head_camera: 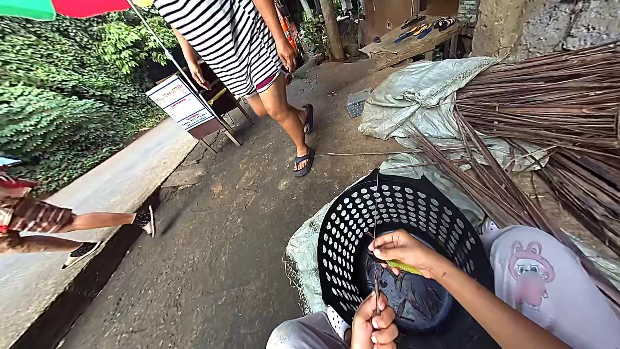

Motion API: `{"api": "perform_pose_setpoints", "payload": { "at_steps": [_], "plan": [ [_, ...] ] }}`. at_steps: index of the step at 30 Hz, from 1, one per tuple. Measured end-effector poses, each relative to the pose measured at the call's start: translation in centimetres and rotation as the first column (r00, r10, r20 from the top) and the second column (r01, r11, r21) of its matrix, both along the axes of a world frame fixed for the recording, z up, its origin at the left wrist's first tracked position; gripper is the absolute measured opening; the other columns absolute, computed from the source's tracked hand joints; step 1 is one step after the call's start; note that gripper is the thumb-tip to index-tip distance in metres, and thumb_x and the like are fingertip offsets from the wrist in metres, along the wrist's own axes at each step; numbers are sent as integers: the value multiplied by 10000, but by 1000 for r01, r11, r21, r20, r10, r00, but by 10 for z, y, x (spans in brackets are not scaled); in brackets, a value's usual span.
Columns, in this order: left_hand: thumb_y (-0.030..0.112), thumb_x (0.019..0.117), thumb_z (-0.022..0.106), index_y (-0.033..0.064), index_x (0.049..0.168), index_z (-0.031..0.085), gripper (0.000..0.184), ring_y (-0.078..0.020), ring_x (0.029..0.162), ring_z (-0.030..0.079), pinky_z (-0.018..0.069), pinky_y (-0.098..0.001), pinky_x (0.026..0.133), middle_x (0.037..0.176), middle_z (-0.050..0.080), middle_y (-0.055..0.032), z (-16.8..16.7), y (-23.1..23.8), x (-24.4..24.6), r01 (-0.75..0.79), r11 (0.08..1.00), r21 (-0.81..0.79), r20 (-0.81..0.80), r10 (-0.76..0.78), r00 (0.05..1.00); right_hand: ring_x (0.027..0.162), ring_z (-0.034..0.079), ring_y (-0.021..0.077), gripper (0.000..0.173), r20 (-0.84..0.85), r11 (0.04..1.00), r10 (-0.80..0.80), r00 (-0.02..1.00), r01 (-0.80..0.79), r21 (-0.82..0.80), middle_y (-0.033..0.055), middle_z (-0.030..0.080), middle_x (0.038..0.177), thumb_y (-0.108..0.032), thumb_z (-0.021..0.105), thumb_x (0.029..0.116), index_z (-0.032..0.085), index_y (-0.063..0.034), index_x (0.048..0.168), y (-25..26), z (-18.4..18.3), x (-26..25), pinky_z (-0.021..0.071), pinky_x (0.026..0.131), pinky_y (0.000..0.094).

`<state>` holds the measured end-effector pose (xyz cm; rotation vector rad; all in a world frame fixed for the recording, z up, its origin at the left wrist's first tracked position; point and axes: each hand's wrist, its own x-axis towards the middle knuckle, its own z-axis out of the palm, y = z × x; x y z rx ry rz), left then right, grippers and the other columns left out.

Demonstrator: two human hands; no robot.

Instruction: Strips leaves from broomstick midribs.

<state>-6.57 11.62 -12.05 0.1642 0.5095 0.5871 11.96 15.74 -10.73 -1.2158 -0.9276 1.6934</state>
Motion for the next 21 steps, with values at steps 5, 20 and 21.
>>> {"api": "perform_pose_setpoints", "payload": {
  "at_steps": [5, 20, 21],
  "plan": [
    [106, 1066, 129, 174, 764, 479, 467, 71, 360, 456, 364, -65, 371, 496, 481, 131, 2, -3, 1, -22, 1000, 12, -62, 23, 998, 585, 529, -17, 128, 117, 993, 46, 992, -57, 99, -26, 608, 727, 77, 556, 975, 639, 113, 1066, -7, -8, -2, 459, 595, 148],
    [91, 1045, 155, 178, 751, 493, 456, 75, 372, 470, 371, -65, 375, 504, 493, 133, 1, -10, -2, -1, 999, 33, -26, 2, 1000, 557, 519, 6, 117, -12, 989, -141, 990, 141, -45, -36, 573, 701, 116, 522, 980, 594, 55, 1049, 4, 0, 7, 462, 572, 159],
    [96, 1048, 166, 178, 749, 500, 456, 69, 373, 479, 378, -69, 376, 505, 497, 130, 1, -9, -3, -3, 999, 37, -19, 4, 1000, 551, 523, 1, 127, -9, 996, -81, 997, 80, -38, -44, 584, 692, 120, 520, 976, 603, 48, 1040, 4, 0, 11, 462, 568, 155]
  ]
}}
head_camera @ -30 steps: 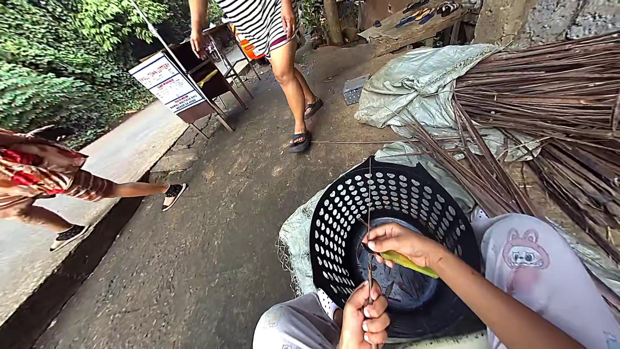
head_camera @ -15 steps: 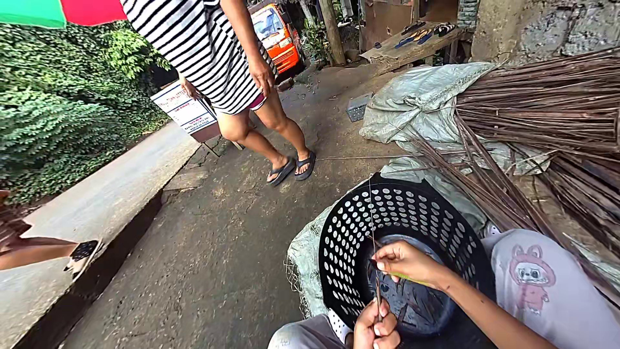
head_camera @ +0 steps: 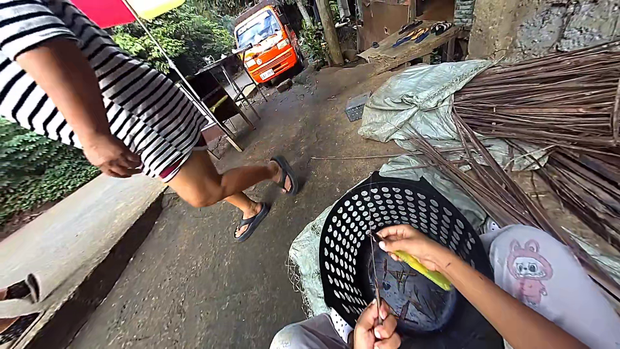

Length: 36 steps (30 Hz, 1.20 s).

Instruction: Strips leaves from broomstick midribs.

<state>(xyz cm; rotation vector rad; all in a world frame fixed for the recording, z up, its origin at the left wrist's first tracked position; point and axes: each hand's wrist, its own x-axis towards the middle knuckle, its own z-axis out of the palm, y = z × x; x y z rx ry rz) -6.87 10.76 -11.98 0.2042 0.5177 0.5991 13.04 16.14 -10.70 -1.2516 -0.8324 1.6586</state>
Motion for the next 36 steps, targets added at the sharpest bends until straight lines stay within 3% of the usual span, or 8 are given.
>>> {"api": "perform_pose_setpoints", "payload": {
  "at_steps": [4, 7, 15, 20, 24, 30, 33, 36],
  "plan": [
    [108, 1052, 173, 176, 741, 507, 461, 61, 374, 484, 376, -72, 377, 500, 498, 125, -2, 2, 1, 5, 1000, 2, 3, -5, 1000, 567, 534, -17, 178, 11, 927, 370, 929, -370, 52, -85, 590, 687, 104, 501, 947, 612, 8, 1046, -8, -8, 5, 463, 584, 146],
    [108, 1053, 145, 174, 748, 499, 472, 68, 371, 475, 368, -66, 375, 496, 493, 128, -2, 0, 3, -8, 1000, -2, -33, 8, 999, 574, 546, -23, 187, 1, 888, 457, 890, -456, 60, -98, 600, 685, 93, 500, 934, 616, -20, 1026, -9, -12, 4, 470, 588, 144],
    [122, 1067, 88, 171, 776, 471, 484, 78, 358, 445, 355, -60, 372, 493, 478, 135, 0, 3, 7, -34, 999, 35, -107, 37, 994, 556, 545, -5, 190, 37, 970, 240, 970, -241, 11, -54, 609, 676, 139, 548, 917, 621, 70, 1079, -15, -4, -10, 470, 578, 158],
    [99, 1055, 136, 173, 758, 494, 471, 76, 374, 464, 365, -61, 382, 505, 493, 133, 0, -4, 6, -5, 1000, 2, -57, 5, 998, 569, 507, 7, 189, 47, 997, -72, 996, 72, -8, -5, 599, 753, 110, 548, 968, 594, 112, 1152, -5, -1, -6, 446, 571, 163],
    [110, 1053, 149, 168, 751, 503, 468, 65, 367, 472, 374, -65, 376, 503, 496, 125, -2, -2, 3, -4, 1000, -29, -12, 4, 1000, 573, 532, -9, 181, -6, 983, 185, 983, -185, -4, -58, 598, 717, 116, 517, 969, 609, 58, 1113, -9, -6, -2, 462, 581, 146],
    [113, 1051, 187, 175, 749, 514, 450, 57, 368, 481, 379, -74, 374, 502, 499, 121, -1, -1, 1, 2, 1000, -2, 17, -2, 1000, 560, 502, 27, 294, -14, 988, -20, 1000, 18, -156, -15, 552, 762, 41, 476, 1039, 519, 60, 1330, -5, -7, 5, 443, 544, 165],
    [111, 1050, 187, 178, 756, 510, 442, 58, 364, 477, 375, -73, 372, 495, 492, 125, -1, 0, 1, 11, 1000, 15, -4, -10, 1000, 576, 535, 7, 329, -32, 985, 146, 989, -149, -91, -44, 589, 742, 73, 470, 1016, 508, 55, 1342, -11, -5, 9, 462, 572, 154],
    [106, 1044, 190, 182, 755, 508, 437, 63, 366, 471, 373, -70, 373, 498, 492, 127, -2, 0, 4, 33, 999, 27, -10, -32, 999, 575, 545, -3, 269, -60, 972, 232, 971, -234, -34, -64, 583, 714, 86, 473, 994, 562, 40, 1243, -14, -9, 1, 473, 580, 145]
  ]
}}
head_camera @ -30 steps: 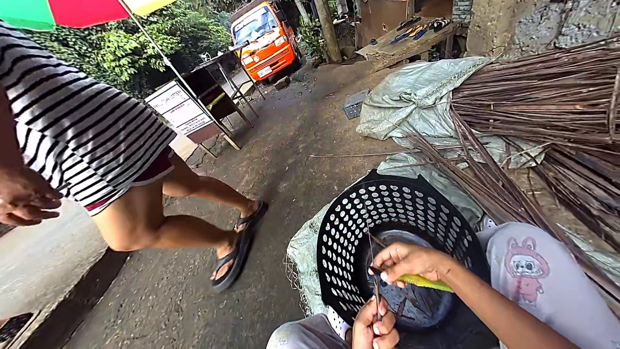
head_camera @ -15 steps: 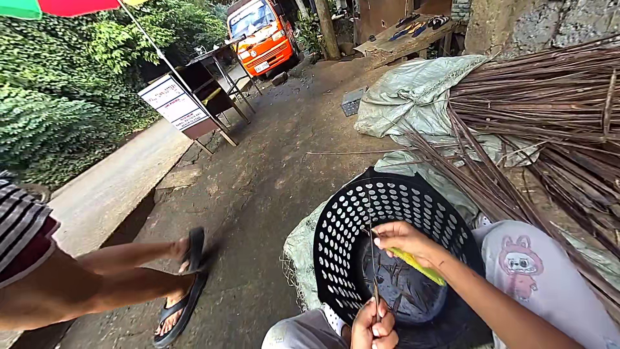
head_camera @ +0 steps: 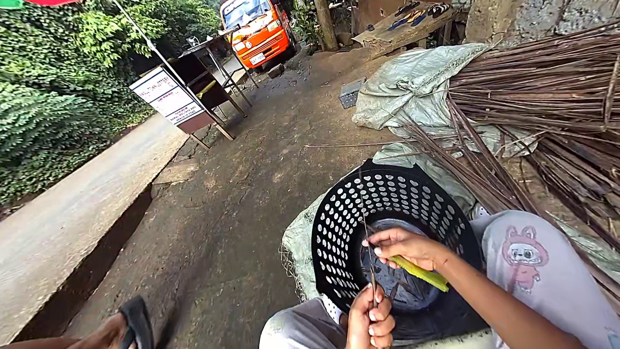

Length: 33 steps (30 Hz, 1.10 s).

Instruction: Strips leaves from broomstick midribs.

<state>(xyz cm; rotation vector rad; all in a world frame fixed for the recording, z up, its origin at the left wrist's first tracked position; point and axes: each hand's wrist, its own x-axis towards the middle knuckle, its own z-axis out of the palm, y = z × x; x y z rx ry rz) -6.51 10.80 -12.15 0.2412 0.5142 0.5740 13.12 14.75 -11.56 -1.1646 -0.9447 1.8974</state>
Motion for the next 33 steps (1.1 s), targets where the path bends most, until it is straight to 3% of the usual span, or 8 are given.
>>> {"api": "perform_pose_setpoints", "payload": {
  "at_steps": [4, 8, 13, 17, 22, 29, 31, 33],
  "plan": [
    [101, 1048, 167, 178, 756, 497, 448, 70, 360, 456, 362, -66, 370, 498, 485, 130, 1, -2, 3, -3, 1000, -9, -24, 3, 1000, 555, 536, 5, 207, -58, 994, -104, 993, 103, -22, -58, 570, 699, 83, 460, 1013, 569, 25, 1179, 5, -3, -5, 471, 560, 146],
    [115, 1058, 143, 172, 751, 498, 473, 66, 360, 456, 364, -67, 370, 502, 490, 126, 2, -1, 3, -21, 999, -42, -11, 20, 1000, 542, 524, 7, 233, -83, 987, -147, 986, 141, -80, -56, 545, 698, 69, 431, 1031, 546, 14, 1225, 8, -2, 4, 464, 542, 141],
    [106, 1049, 164, 176, 747, 503, 459, 64, 365, 468, 370, -68, 372, 502, 494, 124, 1, -1, 2, -18, 999, -43, -4, 18, 1000, 559, 539, -5, 279, -119, 996, -85, 989, 79, -50, -72, 552, 698, 79, 422, 1006, 547, 16, 1247, 2, -1, 5, 472, 557, 131],
    [108, 1052, 176, 175, 749, 504, 452, 70, 361, 457, 364, -67, 371, 498, 487, 129, -2, -2, 4, 1, 1000, -19, -14, -1, 1000, 554, 554, -11, 208, -110, 996, -83, 990, 84, 5, -80, 591, 678, 105, 462, 979, 584, -9, 1104, 0, -1, -2, 478, 556, 133],
    [112, 1060, 162, 165, 757, 502, 458, 67, 363, 466, 374, -66, 375, 500, 491, 124, -1, -1, 5, -11, 999, -38, -10, 11, 1000, 538, 554, -8, 213, -61, 989, -145, 988, 145, 9, -73, 609, 666, 139, 497, 955, 607, 24, 1096, 0, 1, -4, 472, 541, 139],
    [110, 1054, 160, 173, 752, 510, 466, 70, 377, 476, 378, -63, 384, 510, 497, 127, -1, -7, -1, -23, 999, -48, -13, 22, 1000, 534, 519, 11, 143, 13, 906, -423, 906, 424, -24, -40, 564, 679, 91, 480, 1013, 605, 52, 1070, 13, 5, 10, 460, 540, 148],
    [123, 1056, 160, 173, 749, 512, 469, 61, 369, 477, 381, -70, 376, 505, 499, 122, -3, -5, -7, -37, 998, -51, -32, 35, 999, 559, 527, 3, 208, 16, 956, -293, 956, 293, 0, -49, 570, 701, 90, 470, 1014, 580, 63, 1189, 8, 10, 13, 463, 566, 145],
    [128, 1063, 124, 167, 770, 485, 467, 64, 356, 458, 366, -66, 367, 497, 484, 121, -1, -2, -5, -55, 998, -25, -111, 52, 992, 588, 537, -8, 404, 0, 996, -73, 997, 73, 53, -59, 577, 732, 78, 465, 993, 452, 76, 1397, -2, 6, 10, 466, 589, 145]
  ]
}}
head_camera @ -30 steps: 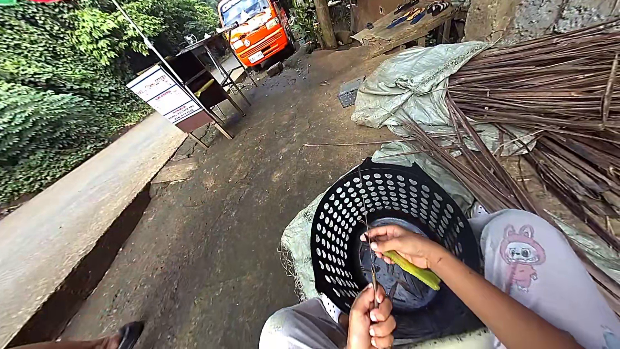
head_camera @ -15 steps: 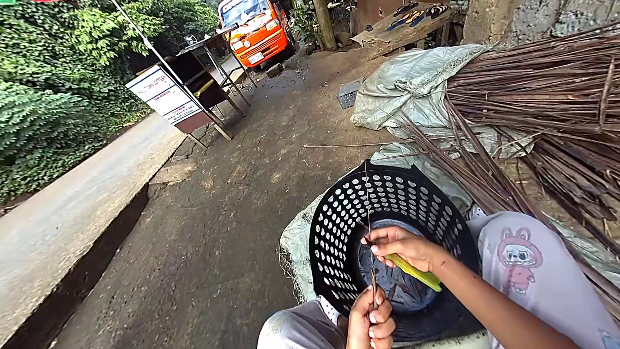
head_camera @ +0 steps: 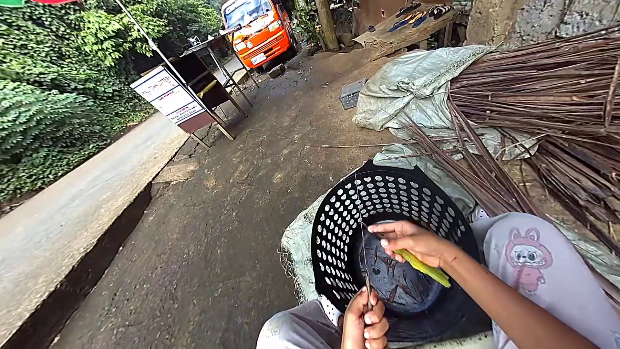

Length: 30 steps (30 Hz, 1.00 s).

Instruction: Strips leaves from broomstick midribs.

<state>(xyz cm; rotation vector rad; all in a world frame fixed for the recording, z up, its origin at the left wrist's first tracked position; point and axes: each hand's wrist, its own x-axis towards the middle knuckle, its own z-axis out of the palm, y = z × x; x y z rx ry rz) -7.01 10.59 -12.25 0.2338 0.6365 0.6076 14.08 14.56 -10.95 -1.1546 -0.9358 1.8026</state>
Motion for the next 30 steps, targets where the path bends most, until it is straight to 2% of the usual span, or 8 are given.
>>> {"api": "perform_pose_setpoints", "payload": {
  "at_steps": [2, 3, 6, 9, 11, 14, 18, 30],
  "plan": [
    [138, 1075, 85, 151, 819, 467, 460, 74, 356, 439, 359, -56, 370, 509, 480, 123, 1, 0, 7, 18, 999, 49, -108, -12, 994, 583, 538, -17, 518, -26, 985, 169, 985, -168, 25, -75, 581, 717, 49, 486, 956, 384, 71, 1463, -8, -9, -12, 467, 592, 146],
    [146, 1081, 72, 143, 847, 464, 457, 77, 364, 439, 361, -54, 376, 525, 485, 123, 1, -1, 10, 41, 997, 73, -147, -30, 989, 575, 533, -13, 473, -38, 982, 189, 981, -189, 12, -76, 577, 707, 48, 489, 954, 437, 65, 1424, -11, -12, -18, 465, 587, 151],
    [151, 1076, 81, 137, 914, 480, 430, 79, 406, 477, 394, -58, 408, 568, 522, 128, 3, -5, 9, 121, 983, 139, -182, -95, 979, 548, 520, 3, 218, -41, 997, 2, 999, -5, -79, -65, 556, 675, 81, 479, 994, 584, 52, 1183, -7, -5, -21, 458, 563, 152],
    [87, 1051, 100, 127, 935, 484, 403, 88, 428, 480, 398, -54, 433, 583, 528, 136, 8, -9, 8, 173, 964, 202, -240, -123, 963, 543, 518, 7, 185, -57, 967, -234, 971, 226, -116, -62, 539, 680, 70, 432, 1034, 576, 15, 1136, 1, 5, -7, 460, 546, 146],
    [42, 1042, 126, 119, 942, 485, 381, 96, 430, 460, 387, -52, 434, 583, 509, 144, 12, -10, 10, 175, 955, 238, -298, -100, 949, 546, 516, 6, 231, -65, 959, -271, 960, 264, -100, -62, 537, 692, 67, 420, 1040, 559, 23, 1219, 2, 6, -1, 457, 544, 144],
    [27, 1054, 136, 110, 948, 467, 357, 102, 409, 437, 372, -47, 415, 556, 478, 146, 12, -9, 12, 109, 960, 258, -330, -19, 944, 576, 532, -20, 534, -106, 999, 20, 994, -17, 31, -87, 560, 731, 39, 449, 972, 327, 29, 1492, -10, -6, 0, 468, 575, 138],
    [9, 1050, 158, 109, 960, 467, 337, 109, 411, 422, 363, -42, 417, 561, 471, 150, 13, -9, 12, 60, 957, 282, -323, 36, 946, 565, 555, -49, 781, -162, 938, 347, 924, -337, 85, -112, 615, 719, -13, 573, 852, 179, 23, 1525, -19, -24, -15, 472, 569, 119],
    [8, 1075, 166, 105, 949, 425, 304, 110, 388, 365, 330, -44, 397, 538, 409, 146, 15, -4, 17, 68, 961, 268, -386, 42, 922, 548, 564, 0, 864, -62, 997, -18, 998, 23, 76, -62, 595, 685, 132, 573, 845, 100, 69, 1566, -19, -12, -27, 485, 566, 163]
  ]
}}
